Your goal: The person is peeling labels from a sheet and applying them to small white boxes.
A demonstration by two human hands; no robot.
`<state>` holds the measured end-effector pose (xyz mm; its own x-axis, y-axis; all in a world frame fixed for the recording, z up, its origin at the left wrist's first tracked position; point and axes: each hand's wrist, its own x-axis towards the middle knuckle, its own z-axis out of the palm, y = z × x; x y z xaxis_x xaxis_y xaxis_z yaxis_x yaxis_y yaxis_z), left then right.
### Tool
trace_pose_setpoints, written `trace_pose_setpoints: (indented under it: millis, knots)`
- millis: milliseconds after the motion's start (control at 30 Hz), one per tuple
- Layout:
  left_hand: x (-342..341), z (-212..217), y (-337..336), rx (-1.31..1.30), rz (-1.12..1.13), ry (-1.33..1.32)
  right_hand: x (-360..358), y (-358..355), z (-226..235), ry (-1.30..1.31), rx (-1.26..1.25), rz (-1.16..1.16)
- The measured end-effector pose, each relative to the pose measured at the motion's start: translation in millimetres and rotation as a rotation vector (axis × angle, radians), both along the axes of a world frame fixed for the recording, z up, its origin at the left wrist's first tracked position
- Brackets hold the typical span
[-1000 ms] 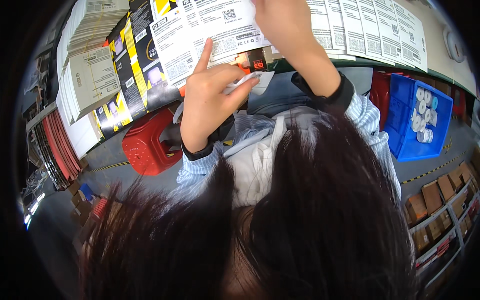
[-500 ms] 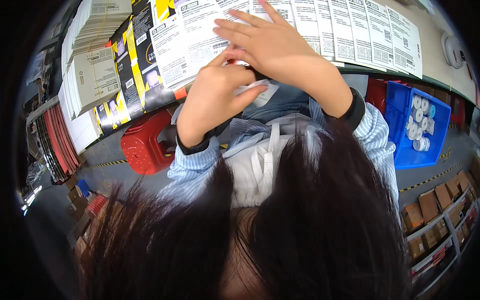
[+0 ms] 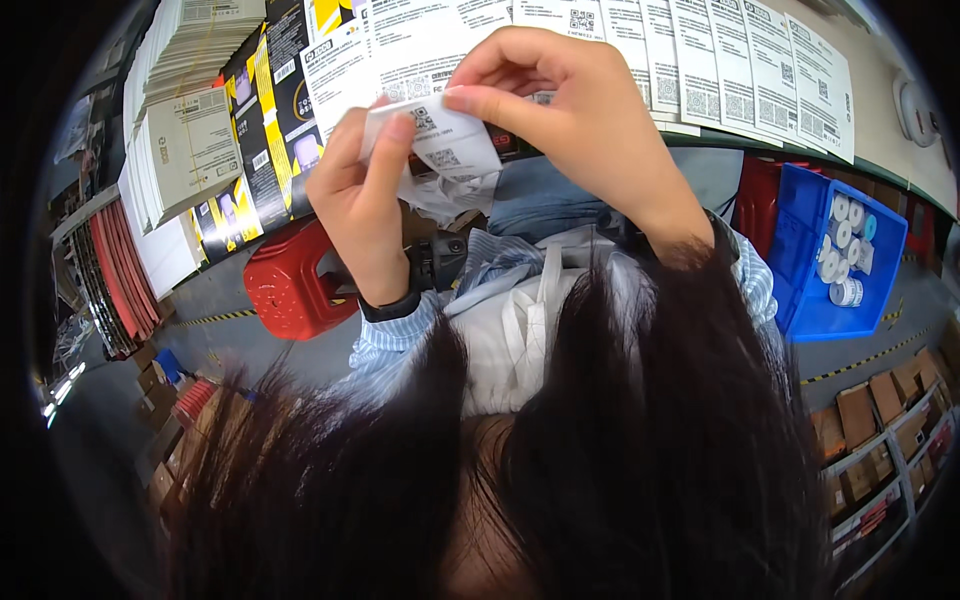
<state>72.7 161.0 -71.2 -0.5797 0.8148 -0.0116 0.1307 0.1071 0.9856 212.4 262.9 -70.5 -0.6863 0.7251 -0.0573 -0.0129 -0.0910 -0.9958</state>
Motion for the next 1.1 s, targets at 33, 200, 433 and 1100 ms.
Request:
trace_pose_setpoints:
  millis: [33,200,433,1100]
  knots:
    - [-2,-3,3,0.092,-0.014,0.320,0,0,0,-0.020,0.041,-0.011]
    - [0,1,8,0.141,-0.239,0.481,-1,3,1,-0.188,0.319,0.068]
    - [6,1,8,-0.027,-0.130,0.058,-2,6,-9,0.177,0.464,-0.270]
    - [8,-3,17,0.088,-0.158,0.218,0,5,-16,0.122,0.273,-0.082]
